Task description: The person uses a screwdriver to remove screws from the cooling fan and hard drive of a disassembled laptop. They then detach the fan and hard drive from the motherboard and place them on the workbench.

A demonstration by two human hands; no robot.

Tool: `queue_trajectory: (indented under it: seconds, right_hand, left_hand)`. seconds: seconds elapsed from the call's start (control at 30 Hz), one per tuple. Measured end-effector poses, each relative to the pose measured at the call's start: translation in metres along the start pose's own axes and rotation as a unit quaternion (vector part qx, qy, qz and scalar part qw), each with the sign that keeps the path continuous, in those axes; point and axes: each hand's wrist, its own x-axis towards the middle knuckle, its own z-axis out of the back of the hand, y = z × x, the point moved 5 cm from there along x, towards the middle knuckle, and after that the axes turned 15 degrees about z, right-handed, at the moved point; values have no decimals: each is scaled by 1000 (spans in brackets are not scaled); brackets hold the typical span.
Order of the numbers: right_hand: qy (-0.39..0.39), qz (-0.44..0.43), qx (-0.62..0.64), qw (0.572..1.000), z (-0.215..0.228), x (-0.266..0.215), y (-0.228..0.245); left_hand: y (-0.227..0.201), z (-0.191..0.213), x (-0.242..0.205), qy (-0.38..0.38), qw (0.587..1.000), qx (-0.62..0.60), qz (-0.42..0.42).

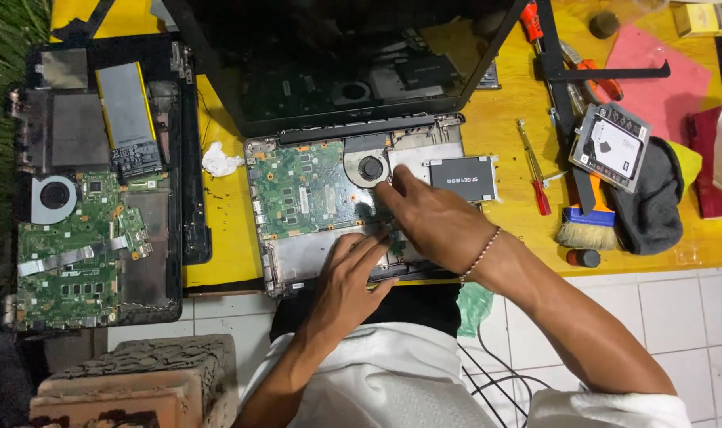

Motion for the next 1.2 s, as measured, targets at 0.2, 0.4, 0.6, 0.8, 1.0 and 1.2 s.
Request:
queue_trajectory:
  seconds: [0.2, 0.4, 0.6, 0.8, 1.0, 1.2]
  right_hand:
    - [-30, 13, -110, 993, -22, 8, -19]
    - [-30, 18, -127, 991, -15, 3, -6]
    - [-7, 33, -28, 999, -4, 3, -1]
    - [3, 6, -112, 994, -39, 17, -27]
    - [-14, 19, -49, 999, -17, 7, -9]
    - [-12, 24, -46, 999, -9, 5, -6]
  left_hand:
    - [1, -2, 1, 12, 1000, -2, 7]
    - [-10, 6, 5, 20, 999, -11, 23]
    - [4, -4, 1, 24, 999, -4, 24]
    - [1, -2, 2, 29, 999, -6, 32]
    - [3, -3, 1, 33, 999, -14, 33]
    - [-3, 1, 2, 22, 999, -9, 31]
